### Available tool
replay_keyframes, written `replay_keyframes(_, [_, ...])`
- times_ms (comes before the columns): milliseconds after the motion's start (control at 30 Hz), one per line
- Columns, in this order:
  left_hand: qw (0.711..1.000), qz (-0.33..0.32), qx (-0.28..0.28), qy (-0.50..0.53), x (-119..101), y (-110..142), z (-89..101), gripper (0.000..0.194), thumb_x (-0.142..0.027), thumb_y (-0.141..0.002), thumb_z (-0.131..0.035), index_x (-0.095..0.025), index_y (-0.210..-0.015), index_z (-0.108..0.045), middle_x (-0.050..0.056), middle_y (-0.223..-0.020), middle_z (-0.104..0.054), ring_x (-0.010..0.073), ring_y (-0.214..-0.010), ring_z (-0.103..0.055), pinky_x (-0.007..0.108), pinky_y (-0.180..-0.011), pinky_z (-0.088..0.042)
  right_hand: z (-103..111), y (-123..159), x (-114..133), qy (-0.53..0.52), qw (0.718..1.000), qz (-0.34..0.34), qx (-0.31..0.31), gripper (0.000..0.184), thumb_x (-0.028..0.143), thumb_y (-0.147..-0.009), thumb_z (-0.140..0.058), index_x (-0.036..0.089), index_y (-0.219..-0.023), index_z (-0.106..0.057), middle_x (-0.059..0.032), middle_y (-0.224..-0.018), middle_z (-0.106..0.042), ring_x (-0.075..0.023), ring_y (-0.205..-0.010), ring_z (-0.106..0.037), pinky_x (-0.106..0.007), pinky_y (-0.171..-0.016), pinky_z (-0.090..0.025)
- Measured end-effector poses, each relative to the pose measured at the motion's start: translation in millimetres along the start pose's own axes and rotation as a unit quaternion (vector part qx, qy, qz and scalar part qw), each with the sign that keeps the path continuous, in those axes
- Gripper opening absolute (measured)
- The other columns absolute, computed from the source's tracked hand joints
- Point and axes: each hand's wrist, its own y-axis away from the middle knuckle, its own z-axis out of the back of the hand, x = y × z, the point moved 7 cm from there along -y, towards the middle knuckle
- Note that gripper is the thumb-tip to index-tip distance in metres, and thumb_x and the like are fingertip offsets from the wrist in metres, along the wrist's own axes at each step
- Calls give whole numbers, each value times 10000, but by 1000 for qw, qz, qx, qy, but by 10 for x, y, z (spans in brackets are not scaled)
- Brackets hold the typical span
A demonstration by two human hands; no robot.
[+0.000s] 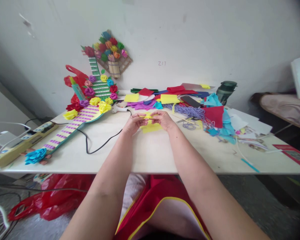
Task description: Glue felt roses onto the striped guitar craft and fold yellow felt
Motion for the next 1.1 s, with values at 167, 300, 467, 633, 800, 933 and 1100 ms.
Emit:
replay_keyframes(167, [999, -15, 25, 19, -15, -10, -4, 229, -265, -634, -606, -109, -799, -636, 68, -655, -676, 159, -598, -652, 284, -634, -526, -6, 7, 22, 0, 1000, 11, 2, 96, 166, -536, -676, 158, -605, -610, 18, -523, -615, -95, -459, -542, -246, -542, -490])
replay_keyframes(300, [1000, -11, 1, -4, -10, -7, 18, 221, -256, -620, -634, -108, -785, -626, 67, -655, -674, 158, -597, -651, 279, -633, -523, -15, 0, 17, 5, 1000, 18, 15, 77, 180, -554, -644, 156, -615, -606, 12, -534, -607, -101, -467, -543, -262, -558, -496])
replay_keyframes(467, [1000, -10, -13, -25, -22, 3, 10, 234, -163, -579, -637, -108, -802, -592, 42, -626, -662, 146, -572, -646, 277, -625, -521, -21, -4, 52, -10, 998, 55, 22, 188, 315, -610, -688, 146, -626, -607, -8, -590, -609, -112, -492, -548, -288, -550, -503])
replay_keyframes(633, [999, -18, -19, -36, -24, -5, 22, 241, -155, -568, -607, -109, -803, -582, 39, -603, -662, 140, -523, -630, 266, -590, -514, 7, -26, 14, 54, 997, 48, -9, 269, 335, -548, -771, 150, -625, -592, 16, -525, -585, -90, -456, -526, -249, -522, -481])
replay_keyframes(800, [998, -11, -34, -49, -14, -24, 42, 260, -165, -549, -577, -111, -803, -577, 37, -572, -653, 154, -494, -624, 263, -548, -499, 45, -65, -20, 62, 996, 54, -36, 352, 276, -522, -784, 167, -796, -592, 32, -616, -621, -79, -445, -540, -235, -501, -482])
replay_keyframes(933, [996, -15, -71, -54, -23, -42, 106, 263, -201, -557, -552, -118, -806, -561, 32, -541, -638, 155, -460, -606, 258, -516, -480, 53, -85, -41, 68, 995, 49, -46, 338, 250, -524, -775, 168, -802, -602, 53, -567, -596, -75, -431, -529, -228, -494, -480])
replay_keyframes(1100, [992, -41, -113, -35, -73, -44, 183, 304, -331, -636, -558, -127, -862, -552, 30, -544, -642, 152, -473, -601, 264, -537, -480, 71, -83, -27, 65, 994, 52, -64, 284, 240, -553, -762, 159, -779, -611, 37, -562, -605, -74, -438, -520, -236, -516, -488])
